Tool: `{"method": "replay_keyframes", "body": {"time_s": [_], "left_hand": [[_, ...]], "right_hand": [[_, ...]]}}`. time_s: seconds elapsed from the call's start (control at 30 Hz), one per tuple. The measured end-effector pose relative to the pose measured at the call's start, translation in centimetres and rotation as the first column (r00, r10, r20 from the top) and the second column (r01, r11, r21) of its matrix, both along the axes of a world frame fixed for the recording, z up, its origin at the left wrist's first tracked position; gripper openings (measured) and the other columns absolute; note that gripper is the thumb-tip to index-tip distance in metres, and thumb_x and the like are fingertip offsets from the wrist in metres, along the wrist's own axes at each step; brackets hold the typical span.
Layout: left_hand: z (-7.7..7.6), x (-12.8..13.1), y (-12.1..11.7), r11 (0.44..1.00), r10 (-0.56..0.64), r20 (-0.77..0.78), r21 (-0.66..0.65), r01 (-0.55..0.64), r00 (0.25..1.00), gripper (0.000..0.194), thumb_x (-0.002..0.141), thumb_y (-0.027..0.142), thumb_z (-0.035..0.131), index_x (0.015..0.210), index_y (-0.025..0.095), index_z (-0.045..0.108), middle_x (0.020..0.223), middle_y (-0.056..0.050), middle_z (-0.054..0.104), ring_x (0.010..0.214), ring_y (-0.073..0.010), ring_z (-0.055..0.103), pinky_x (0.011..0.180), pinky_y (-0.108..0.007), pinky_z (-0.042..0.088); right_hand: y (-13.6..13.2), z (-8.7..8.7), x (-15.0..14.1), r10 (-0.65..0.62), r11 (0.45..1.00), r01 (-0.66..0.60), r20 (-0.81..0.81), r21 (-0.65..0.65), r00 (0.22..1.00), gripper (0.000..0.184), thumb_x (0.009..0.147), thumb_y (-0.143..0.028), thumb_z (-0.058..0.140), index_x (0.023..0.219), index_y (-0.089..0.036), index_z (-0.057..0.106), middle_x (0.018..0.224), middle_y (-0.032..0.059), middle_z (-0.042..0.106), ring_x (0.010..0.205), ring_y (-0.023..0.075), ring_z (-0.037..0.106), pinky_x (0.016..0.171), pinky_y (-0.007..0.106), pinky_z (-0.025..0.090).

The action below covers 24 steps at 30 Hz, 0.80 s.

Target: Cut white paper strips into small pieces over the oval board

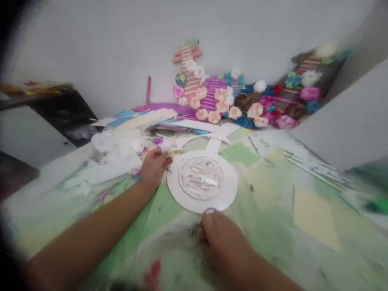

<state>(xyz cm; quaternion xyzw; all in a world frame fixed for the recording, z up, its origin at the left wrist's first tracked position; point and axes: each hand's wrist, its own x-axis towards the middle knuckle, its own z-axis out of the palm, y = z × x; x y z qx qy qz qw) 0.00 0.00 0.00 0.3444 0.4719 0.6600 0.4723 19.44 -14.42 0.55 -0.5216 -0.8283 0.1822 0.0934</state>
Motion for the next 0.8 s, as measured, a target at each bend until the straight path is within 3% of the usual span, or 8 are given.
{"method": "replay_keyframes", "body": {"time_s": [0.13,0.27,0.37,0.5,0.63,0.8], "left_hand": [[0.0,0.4,0.1,1.000,-0.009,-0.019,0.004,0.009,1.000,0.024,0.060,0.024,0.059,0.071,0.016,0.040,0.057,0.006,0.047,0.051,-0.0061,0.053,0.059,-0.024,0.046],[0.0,0.6,-0.3,0.999,-0.039,-0.075,0.015,0.040,0.996,0.023,0.060,0.025,0.060,0.073,0.016,0.042,0.060,0.006,0.049,0.055,-0.0070,0.054,0.058,-0.023,0.045],[0.4,1.1,-1.3,0.991,-0.123,-0.137,0.034,0.129,0.983,0.023,0.058,0.026,0.063,0.071,0.015,0.048,0.063,0.003,0.053,0.059,-0.0081,0.054,0.060,-0.022,0.043],[1.4,2.4,-3.6,0.951,-0.305,-0.174,-0.003,0.309,0.937,0.020,0.059,0.028,0.062,0.068,0.013,0.052,0.058,0.001,0.055,0.055,-0.0104,0.054,0.058,-0.024,0.042],[2.1,3.7,-5.6,0.904,-0.426,-0.023,-0.057,0.424,0.905,0.018,0.060,0.026,0.062,0.069,0.014,0.051,0.062,0.002,0.052,0.059,-0.0082,0.052,0.060,-0.022,0.041],[2.4,4.6,-7.2,0.871,-0.460,0.252,-0.058,0.487,0.852,0.018,0.064,0.023,0.060,0.071,0.016,0.045,0.067,0.003,0.049,0.063,-0.0069,0.051,0.063,-0.021,0.039]], "right_hand": [[0.3,-0.2,-0.2,-0.014,1.000,0.013,-0.031,-0.006,0.999,0.009,0.067,-0.012,0.040,0.063,-0.018,0.044,0.066,0.0021,0.050,0.060,0.0123,0.042,0.052,0.023,0.027],[3.4,0.8,0.3,-0.241,0.969,0.243,-0.044,0.047,0.970,0.010,0.070,-0.022,0.043,0.061,-0.019,0.040,0.060,0.0007,0.048,0.055,0.0116,0.042,0.049,0.021,0.028],[6.0,1.3,1.0,-0.416,0.899,0.417,-0.039,0.134,0.909,0.008,0.071,-0.027,0.041,0.069,-0.020,0.043,0.060,0.0002,0.049,0.054,0.0127,0.043,0.048,0.022,0.026],[6.7,1.2,1.7,-0.401,0.904,0.402,-0.035,0.146,0.915,0.009,0.072,-0.028,0.040,0.071,-0.020,0.045,0.060,-0.0001,0.050,0.054,0.0130,0.045,0.048,0.022,0.026],[5.1,1.6,1.8,-0.389,0.915,0.389,-0.014,0.111,0.921,0.022,0.076,-0.038,0.036,0.063,-0.020,0.039,0.056,-0.0008,0.048,0.051,0.0124,0.042,0.046,0.022,0.025],[3.6,2.0,0.9,-0.375,0.926,0.376,-0.049,0.029,0.926,0.025,0.076,-0.042,0.035,0.065,-0.020,0.037,0.059,-0.0001,0.050,0.053,0.0124,0.043,0.048,0.022,0.026]]}}
